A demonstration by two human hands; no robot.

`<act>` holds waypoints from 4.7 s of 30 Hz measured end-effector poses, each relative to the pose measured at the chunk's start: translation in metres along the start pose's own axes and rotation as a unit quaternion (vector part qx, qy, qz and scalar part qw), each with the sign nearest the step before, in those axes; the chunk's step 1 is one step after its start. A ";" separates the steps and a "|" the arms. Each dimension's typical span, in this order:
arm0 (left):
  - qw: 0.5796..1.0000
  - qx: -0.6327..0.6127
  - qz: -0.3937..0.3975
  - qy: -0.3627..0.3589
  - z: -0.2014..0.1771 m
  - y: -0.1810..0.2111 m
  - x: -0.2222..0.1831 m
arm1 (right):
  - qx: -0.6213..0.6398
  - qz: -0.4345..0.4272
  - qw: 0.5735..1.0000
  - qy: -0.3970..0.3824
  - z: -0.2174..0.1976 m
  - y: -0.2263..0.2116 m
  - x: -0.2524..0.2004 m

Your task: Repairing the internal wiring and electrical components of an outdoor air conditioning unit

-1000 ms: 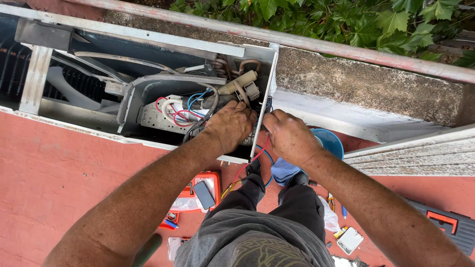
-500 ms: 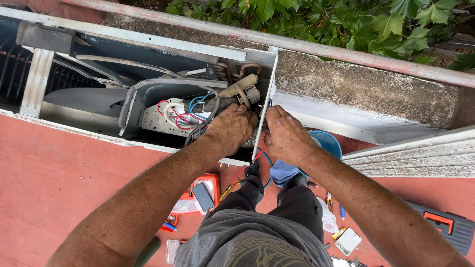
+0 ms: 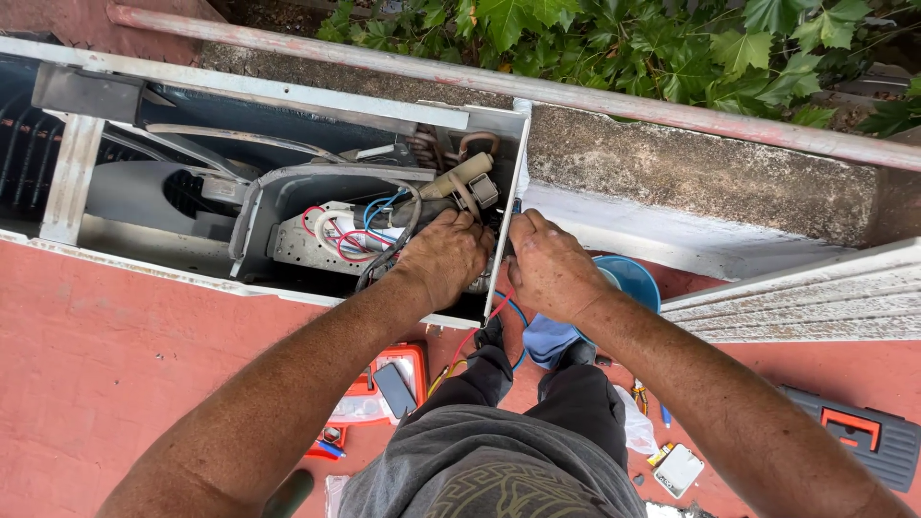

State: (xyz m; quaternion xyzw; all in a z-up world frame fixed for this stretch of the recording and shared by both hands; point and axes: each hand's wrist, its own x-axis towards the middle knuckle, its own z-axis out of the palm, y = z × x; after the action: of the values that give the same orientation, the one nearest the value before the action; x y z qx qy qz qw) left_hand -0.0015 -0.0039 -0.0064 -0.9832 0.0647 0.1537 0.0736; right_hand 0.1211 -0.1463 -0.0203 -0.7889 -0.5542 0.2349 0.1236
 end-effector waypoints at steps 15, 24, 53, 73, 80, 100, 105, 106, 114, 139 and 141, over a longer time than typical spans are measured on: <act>1.000 -0.011 -0.007 0.015 0.006 0.000 0.000 | 0.142 0.038 0.977 0.153 0.007 -0.002 -0.001; 1.000 -0.004 0.000 0.021 0.007 -0.001 0.000 | 0.305 0.106 0.906 0.274 0.060 0.003 0.011; 0.985 -0.011 0.020 0.173 -0.085 0.015 0.042 | 0.245 0.100 0.894 0.361 0.094 0.004 0.026; 0.993 -0.085 0.054 -0.061 -0.108 0.001 0.086 | 0.302 0.165 0.865 0.365 0.091 0.010 0.010; 0.990 -0.032 0.072 -0.117 -0.107 -0.002 0.096 | 0.350 0.180 0.841 0.372 0.079 -0.001 0.004; 0.993 -0.062 0.063 -0.077 -0.095 -0.008 0.088 | 0.275 0.120 0.886 0.354 0.032 0.006 -0.015; 0.979 -0.155 0.012 0.134 -0.109 -0.017 0.047 | 0.085 0.054 0.959 0.263 0.036 0.027 -0.012; 0.978 -0.156 0.012 0.135 -0.110 -0.022 0.034 | 0.083 0.053 0.960 0.263 0.035 0.022 -0.010; 0.844 -0.367 -0.201 0.336 -0.056 -0.025 -0.052 | -0.099 -0.125 0.981 0.113 0.013 0.018 0.002; 0.748 -0.309 -0.307 0.501 -0.024 -0.011 -0.076 | -0.227 -0.012 0.971 -0.076 -0.019 -0.015 0.013; 0.744 -0.306 -0.306 0.508 -0.020 -0.011 -0.075 | -0.206 0.043 0.975 -0.069 -0.036 -0.040 0.021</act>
State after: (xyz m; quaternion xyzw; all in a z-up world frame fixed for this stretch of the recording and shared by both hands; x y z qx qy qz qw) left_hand -0.0653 0.0114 0.0369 -0.8522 -0.2627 -0.3883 -0.2321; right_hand 0.1122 -0.1101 0.0238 -0.8026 -0.5633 0.1745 -0.0901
